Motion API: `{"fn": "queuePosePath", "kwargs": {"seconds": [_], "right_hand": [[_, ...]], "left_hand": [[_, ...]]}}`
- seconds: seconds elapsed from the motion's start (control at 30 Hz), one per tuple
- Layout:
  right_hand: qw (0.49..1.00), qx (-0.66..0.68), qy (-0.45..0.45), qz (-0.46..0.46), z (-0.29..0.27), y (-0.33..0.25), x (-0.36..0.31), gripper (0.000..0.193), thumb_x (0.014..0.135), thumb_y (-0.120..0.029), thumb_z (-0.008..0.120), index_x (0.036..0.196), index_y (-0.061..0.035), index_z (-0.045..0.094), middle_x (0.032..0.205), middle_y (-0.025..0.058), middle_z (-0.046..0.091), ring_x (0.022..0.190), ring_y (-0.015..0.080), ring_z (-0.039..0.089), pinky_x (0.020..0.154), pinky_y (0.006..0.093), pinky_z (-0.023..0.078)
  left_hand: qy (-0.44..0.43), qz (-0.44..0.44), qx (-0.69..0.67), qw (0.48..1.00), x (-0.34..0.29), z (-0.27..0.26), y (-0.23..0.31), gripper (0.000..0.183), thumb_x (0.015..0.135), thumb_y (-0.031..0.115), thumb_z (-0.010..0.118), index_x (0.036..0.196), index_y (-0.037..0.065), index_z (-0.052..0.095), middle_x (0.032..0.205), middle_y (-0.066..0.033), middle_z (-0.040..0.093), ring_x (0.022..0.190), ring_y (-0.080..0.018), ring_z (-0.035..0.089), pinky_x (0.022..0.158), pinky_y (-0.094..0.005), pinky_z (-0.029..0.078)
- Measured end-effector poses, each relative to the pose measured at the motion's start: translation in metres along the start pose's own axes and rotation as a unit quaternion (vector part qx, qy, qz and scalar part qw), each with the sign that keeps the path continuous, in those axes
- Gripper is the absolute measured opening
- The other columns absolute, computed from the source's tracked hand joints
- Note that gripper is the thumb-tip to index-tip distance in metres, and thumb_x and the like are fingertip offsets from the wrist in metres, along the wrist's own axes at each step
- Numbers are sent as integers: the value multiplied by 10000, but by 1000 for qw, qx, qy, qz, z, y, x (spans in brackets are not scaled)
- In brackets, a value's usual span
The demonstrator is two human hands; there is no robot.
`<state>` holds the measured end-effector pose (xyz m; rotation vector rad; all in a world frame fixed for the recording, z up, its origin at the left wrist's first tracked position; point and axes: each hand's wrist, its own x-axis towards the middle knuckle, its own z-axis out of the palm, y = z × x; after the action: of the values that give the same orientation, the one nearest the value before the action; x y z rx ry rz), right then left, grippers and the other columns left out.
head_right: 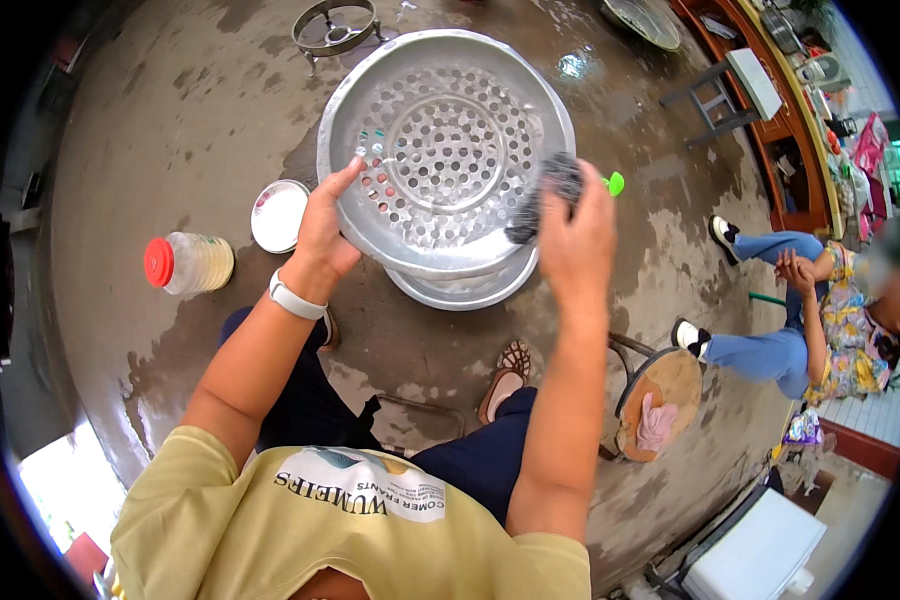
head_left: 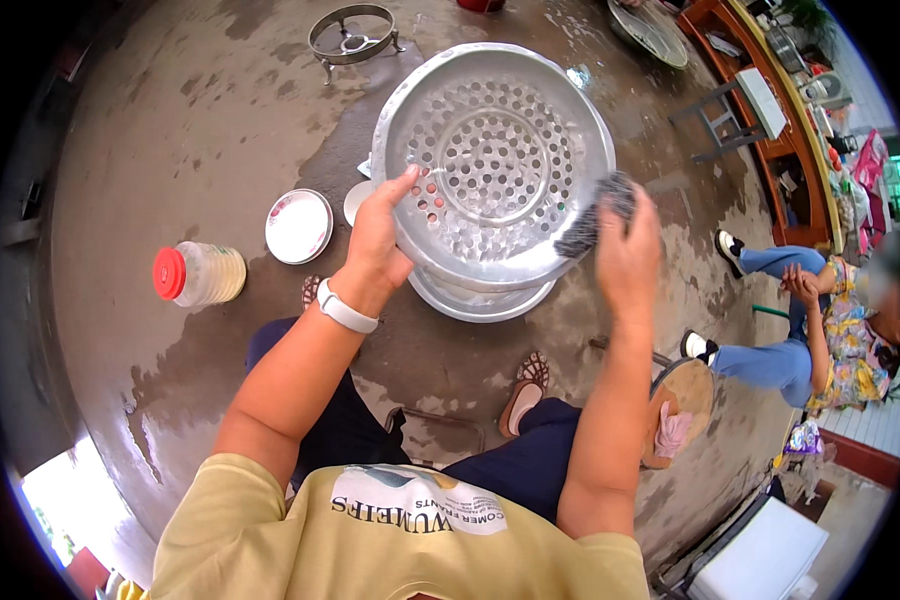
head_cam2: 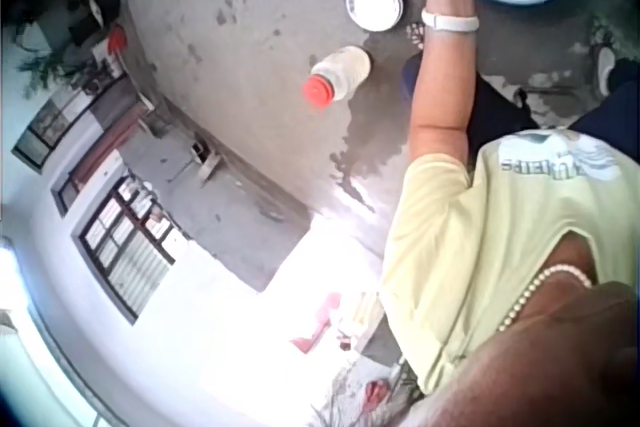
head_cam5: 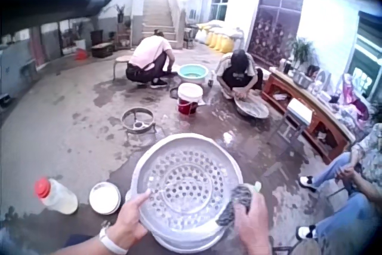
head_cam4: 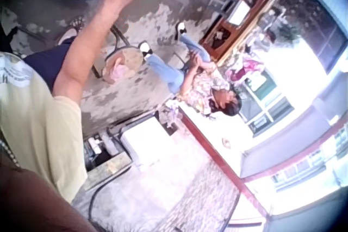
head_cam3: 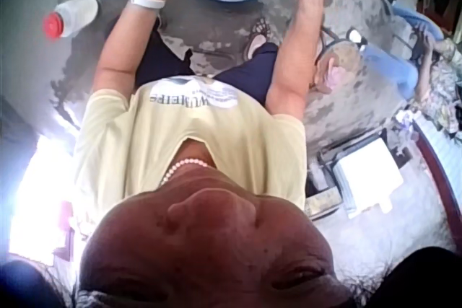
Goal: The person cleans a perforated metal tray by scrubbing its interior and exterior surfaces with steel wool over a basin of soapy water.
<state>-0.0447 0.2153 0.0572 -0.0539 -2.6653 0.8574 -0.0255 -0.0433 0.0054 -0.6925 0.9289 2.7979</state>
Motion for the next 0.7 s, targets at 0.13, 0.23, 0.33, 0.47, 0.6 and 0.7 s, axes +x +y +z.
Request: {"fn": "queuePosePath", "kwargs": {"seconds": [0.13,0.23,0.33,0.47,0.6,0.7], "right_hand": [[995,88,19,-45,51,-21,-19,581,716,-129,686,1244,-54,458,1056,173,504,951,356,526,850,416,431],[996,44,53,-62,67,-10,-22,565,693,-89,690,1218,-90,484,1042,162,490,943,338,528,826,418,445],[995,54,64,-63,83,-12,-36,485,711,-64,653,1170,-102,499,1048,165,456,946,343,533,821,414,457],[977,149,8,-151,107,-48,-66,518,665,-12,608,1160,-96,484,1034,154,501,926,337,541,791,412,470],[992,16,0,-128,105,-32,-53,518,659,-50,609,1150,-122,464,1004,127,503,801,325,578,661,399,507],[995,-44,88,27,94,4,-23,462,745,-122,615,1173,-132,442,1024,144,507,777,349,602,625,448,508]], "left_hand": [[-11,-32,9,999,-21,19,-5,276,877,203,575,1081,20,544,976,-76,588,827,-176,568,784,-364,489],[-11,-27,62,998,-24,24,-10,286,847,128,554,1091,-20,541,973,-90,586,843,-199,575,779,-349,488],[-43,-5,116,992,-35,31,-14,326,754,19,511,1073,-43,536,954,-93,582,803,-194,568,764,-331,487],[-36,18,125,991,-31,17,-20,388,670,-27,456,1052,-46,520,882,-86,563,742,-177,541,696,-305,473],[-48,-8,179,983,-30,4,-26,402,658,-47,458,1057,-42,515,860,-75,557,732,-167,531,665,-288,459],[-69,-44,187,979,-43,20,-25,413,642,-77,469,1050,-51,524,900,-90,578,752,-165,546,664,-277,450]]}}
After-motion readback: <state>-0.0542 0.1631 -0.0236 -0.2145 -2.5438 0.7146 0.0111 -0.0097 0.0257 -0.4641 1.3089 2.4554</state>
